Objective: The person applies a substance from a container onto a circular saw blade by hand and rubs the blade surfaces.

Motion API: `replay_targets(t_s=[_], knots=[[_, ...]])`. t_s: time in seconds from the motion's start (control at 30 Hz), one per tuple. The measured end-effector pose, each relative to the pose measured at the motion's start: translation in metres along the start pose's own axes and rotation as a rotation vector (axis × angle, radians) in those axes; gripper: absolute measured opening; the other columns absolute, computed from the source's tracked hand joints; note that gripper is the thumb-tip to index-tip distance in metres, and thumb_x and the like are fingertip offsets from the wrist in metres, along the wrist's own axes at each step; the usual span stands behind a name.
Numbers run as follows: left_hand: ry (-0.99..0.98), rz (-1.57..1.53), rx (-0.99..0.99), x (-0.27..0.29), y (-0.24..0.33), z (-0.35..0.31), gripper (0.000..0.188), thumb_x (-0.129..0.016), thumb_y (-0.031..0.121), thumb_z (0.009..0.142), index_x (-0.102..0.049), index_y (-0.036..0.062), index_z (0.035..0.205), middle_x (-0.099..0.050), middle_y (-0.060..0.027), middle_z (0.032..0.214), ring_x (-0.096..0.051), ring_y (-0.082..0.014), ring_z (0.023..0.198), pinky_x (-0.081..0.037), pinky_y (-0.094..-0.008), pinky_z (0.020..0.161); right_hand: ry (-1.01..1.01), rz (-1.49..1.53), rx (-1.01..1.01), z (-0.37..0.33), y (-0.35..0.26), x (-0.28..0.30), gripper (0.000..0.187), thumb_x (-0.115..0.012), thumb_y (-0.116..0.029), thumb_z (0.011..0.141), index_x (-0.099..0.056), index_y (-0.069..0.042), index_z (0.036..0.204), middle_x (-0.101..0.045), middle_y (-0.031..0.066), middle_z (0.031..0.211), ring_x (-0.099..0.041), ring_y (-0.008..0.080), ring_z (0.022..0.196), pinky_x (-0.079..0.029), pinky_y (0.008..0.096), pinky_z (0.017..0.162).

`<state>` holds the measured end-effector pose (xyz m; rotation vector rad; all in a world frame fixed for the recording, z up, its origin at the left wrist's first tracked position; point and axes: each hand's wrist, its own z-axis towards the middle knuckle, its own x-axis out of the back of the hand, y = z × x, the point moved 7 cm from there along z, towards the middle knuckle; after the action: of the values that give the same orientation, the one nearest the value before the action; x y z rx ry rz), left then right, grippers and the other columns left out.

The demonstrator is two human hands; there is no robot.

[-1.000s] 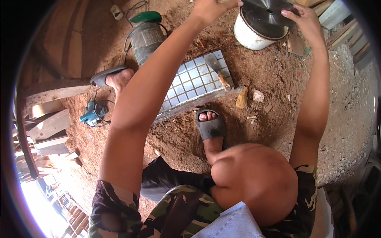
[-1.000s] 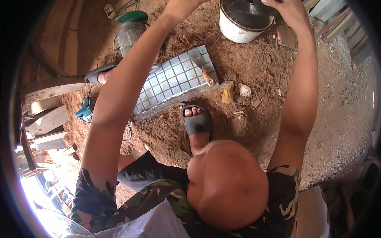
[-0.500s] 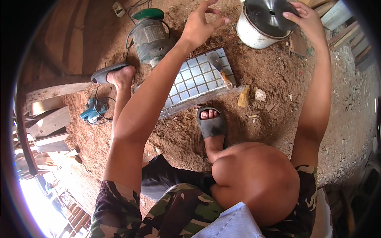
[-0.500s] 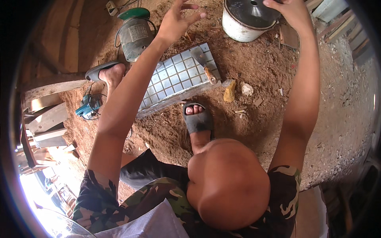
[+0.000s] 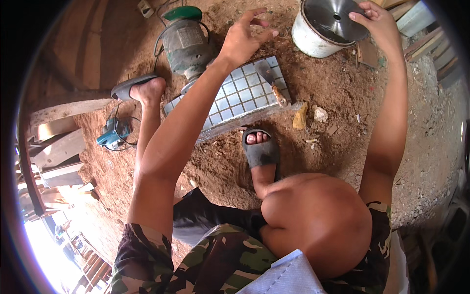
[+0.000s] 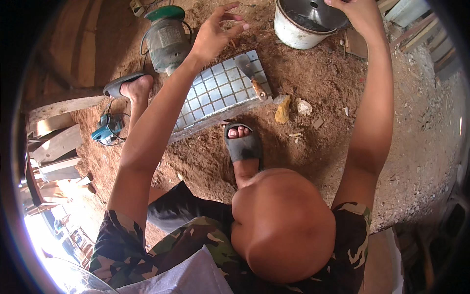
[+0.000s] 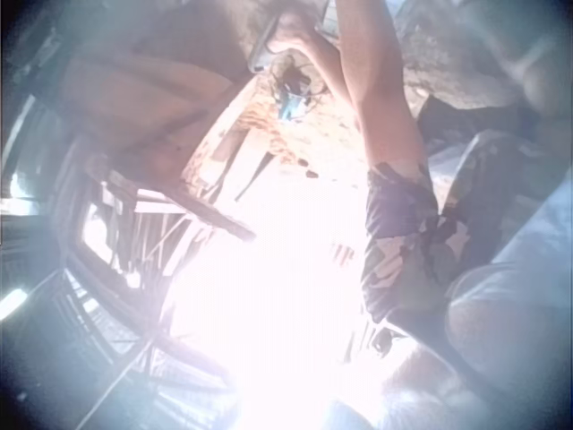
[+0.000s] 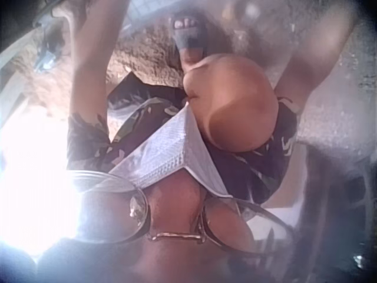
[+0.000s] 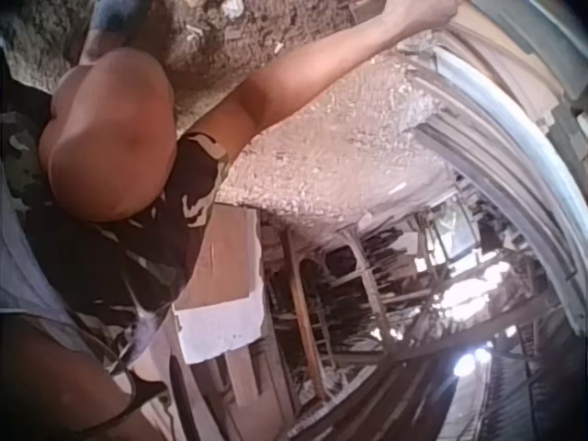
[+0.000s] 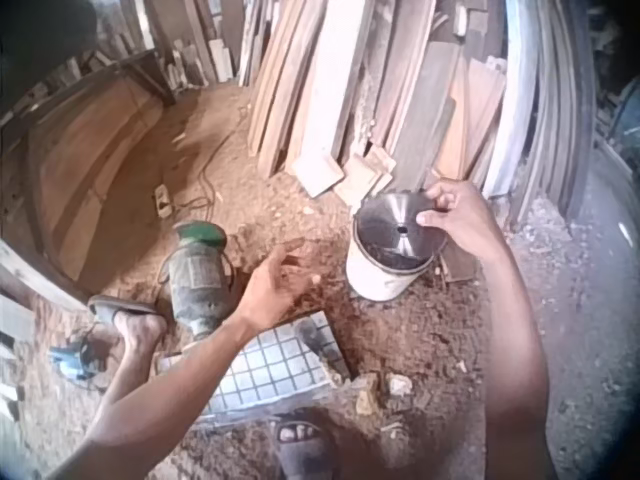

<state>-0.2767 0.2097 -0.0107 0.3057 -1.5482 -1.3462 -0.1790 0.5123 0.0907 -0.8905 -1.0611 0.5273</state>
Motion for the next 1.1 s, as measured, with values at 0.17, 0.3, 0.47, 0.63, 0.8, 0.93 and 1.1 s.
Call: replay_targets(t_s=[0.17, 0.3, 0.47, 0.63, 0.8, 0.93, 1.1], knots=[[-0.005, 0.024, -0.021, 0.002, 0.007, -0.006, 0.067, -0.083, 0.039, 0.087, -0.059, 0.0130, 0.143, -0.072, -0.0065, 0.112, -0.057, -0.0134, 0.070, -0.053, -0.0332, 0.076, 0.192, -0.001, 0.081, 0.005, -0.013, 0.013, 0.014, -0.076, 0.009, 0.080, -0.069, -0.001, 0.087, -0.068, 0.0020, 0.078, -0.063, 0.0085, 0.071, -0.047, 0.0251, 0.063], [-0.013, -0.036, 0.019, 0.001, 0.004, -0.011, 0.053, -0.080, 0.033, 0.091, -0.064, 0.0113, 0.137, -0.072, -0.0073, 0.113, -0.065, -0.0158, 0.082, -0.055, -0.0345, 0.080, 0.257, -0.108, 0.068, 0.011, 0.028, 0.037, 0.040, -0.082, -0.027, 0.091, -0.071, 0.001, 0.117, -0.075, 0.0048, 0.110, -0.068, 0.0119, 0.100, -0.049, 0.0266, 0.092], [-0.076, -0.032, 0.028, -0.010, 0.005, -0.020, 0.058, -0.079, 0.028, 0.094, -0.057, 0.0134, 0.145, -0.070, -0.0055, 0.121, -0.066, -0.0163, 0.107, -0.054, -0.0339, 0.092, -0.001, -0.244, -0.037, 0.000, 0.089, 0.004, 0.038, -0.077, -0.022, 0.093, -0.069, 0.004, 0.119, -0.077, 0.0102, 0.103, -0.070, 0.0162, 0.091, -0.051, 0.0299, 0.087], [-0.082, -0.119, 0.108, -0.013, -0.006, -0.036, 0.053, -0.078, 0.024, 0.095, -0.059, 0.0104, 0.142, -0.071, -0.0066, 0.117, -0.063, -0.0154, 0.112, -0.052, -0.0334, 0.096, 0.196, -0.423, -0.030, -0.004, 0.044, 0.004, 0.053, -0.078, -0.033, 0.092, -0.068, 0.004, 0.129, -0.076, 0.0184, 0.114, -0.073, 0.0204, 0.101, -0.052, 0.0290, 0.090], [-0.069, -0.110, 0.068, -0.015, -0.011, -0.040, 0.050, -0.078, 0.022, 0.095, -0.061, 0.0100, 0.140, -0.071, -0.0055, 0.115, -0.063, -0.0142, 0.112, -0.050, -0.0335, 0.099, 0.415, -0.064, 0.003, -0.027, 0.055, 0.011, 0.038, -0.082, -0.023, 0.090, -0.074, 0.004, 0.116, -0.078, 0.0128, 0.109, -0.071, 0.0150, 0.095, -0.052, 0.0259, 0.088], [-0.079, -0.109, 0.094, -0.019, -0.010, -0.049, 0.050, -0.078, 0.022, 0.095, -0.062, 0.0104, 0.140, -0.071, -0.0050, 0.113, -0.064, -0.0141, 0.112, -0.050, -0.0339, 0.102, 0.325, 0.034, -0.024, -0.040, 0.074, -0.010, 0.028, -0.080, -0.020, 0.092, -0.076, 0.001, 0.111, -0.079, 0.0072, 0.101, -0.070, 0.0105, 0.089, -0.050, 0.0229, 0.080], [-0.073, -0.117, 0.076, -0.027, -0.005, -0.052, 0.049, -0.077, 0.023, 0.096, -0.061, 0.0100, 0.140, -0.072, -0.0055, 0.116, -0.065, -0.0155, 0.113, -0.051, -0.0335, 0.103, 0.288, 0.082, -0.087, -0.021, 0.090, -0.002, 0.021, -0.080, -0.010, 0.091, -0.077, -0.002, 0.110, -0.078, 0.0075, 0.103, -0.070, 0.0108, 0.092, -0.052, 0.0245, 0.087]])
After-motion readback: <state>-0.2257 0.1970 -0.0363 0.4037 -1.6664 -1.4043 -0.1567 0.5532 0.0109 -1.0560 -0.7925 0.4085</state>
